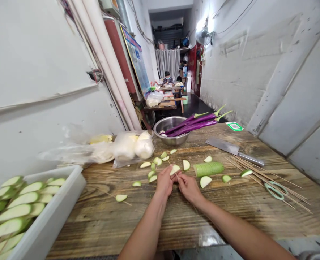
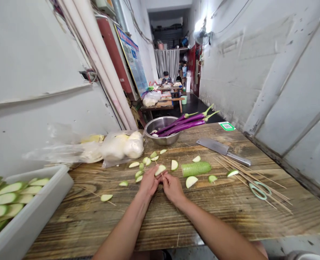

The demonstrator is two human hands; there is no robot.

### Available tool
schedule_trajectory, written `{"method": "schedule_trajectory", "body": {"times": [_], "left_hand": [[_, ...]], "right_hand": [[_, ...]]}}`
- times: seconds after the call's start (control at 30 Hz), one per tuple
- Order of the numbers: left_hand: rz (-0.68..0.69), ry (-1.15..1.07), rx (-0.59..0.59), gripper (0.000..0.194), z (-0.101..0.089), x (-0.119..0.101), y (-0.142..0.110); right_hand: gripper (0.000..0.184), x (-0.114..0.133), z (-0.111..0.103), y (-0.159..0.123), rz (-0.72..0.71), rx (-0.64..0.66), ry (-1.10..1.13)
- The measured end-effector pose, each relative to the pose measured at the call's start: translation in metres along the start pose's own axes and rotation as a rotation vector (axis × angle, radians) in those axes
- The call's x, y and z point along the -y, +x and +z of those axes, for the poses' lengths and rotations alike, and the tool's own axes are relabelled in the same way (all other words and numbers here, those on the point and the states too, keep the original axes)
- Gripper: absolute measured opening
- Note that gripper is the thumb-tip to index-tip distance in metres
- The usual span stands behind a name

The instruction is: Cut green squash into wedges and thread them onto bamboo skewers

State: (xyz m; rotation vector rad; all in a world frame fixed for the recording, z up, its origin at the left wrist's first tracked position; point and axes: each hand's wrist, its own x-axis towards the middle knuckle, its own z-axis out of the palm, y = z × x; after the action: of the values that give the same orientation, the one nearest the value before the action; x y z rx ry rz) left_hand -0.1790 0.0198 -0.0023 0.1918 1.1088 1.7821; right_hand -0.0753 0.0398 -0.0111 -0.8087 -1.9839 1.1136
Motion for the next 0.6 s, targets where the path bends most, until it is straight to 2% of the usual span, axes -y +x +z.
{"method": "schedule_trajectory", "body": {"times": [0.23, 0.3, 0.4, 0.43, 0.5, 0.6], "left_hand": [[-0.023, 0.068, 0.098, 0.019, 0.006, 0.006, -0.007], [0.061, 0.094, 0.09, 0.021, 0.006, 0.003, -0.008], [0.259, 0.252, 0.074, 0.02, 0.008, -0.002, -0.008], [0.312, 0.337, 0.106, 0.021, 0.01, -0.002, -0.006], [0.391, 0.523, 0.243, 0.029, 0.014, -0.002, 0.0], [0.439, 0.799, 0.45, 0.044, 0.023, -0.003, 0.019]], "right_hand": [[0.027, -0.001, 0.002, 0.0, 0.05, -0.128, 0.004], [0.026, -0.001, -0.001, 0.003, 0.056, -0.194, 0.021], [0.026, -0.002, -0.016, 0.013, 0.085, -0.386, 0.141], [0.026, -0.003, -0.024, 0.017, 0.099, -0.466, 0.197], [0.027, -0.006, -0.04, 0.025, 0.123, -0.612, 0.306], [0.028, -0.012, -0.058, 0.034, 0.156, -0.728, 0.389]]}}
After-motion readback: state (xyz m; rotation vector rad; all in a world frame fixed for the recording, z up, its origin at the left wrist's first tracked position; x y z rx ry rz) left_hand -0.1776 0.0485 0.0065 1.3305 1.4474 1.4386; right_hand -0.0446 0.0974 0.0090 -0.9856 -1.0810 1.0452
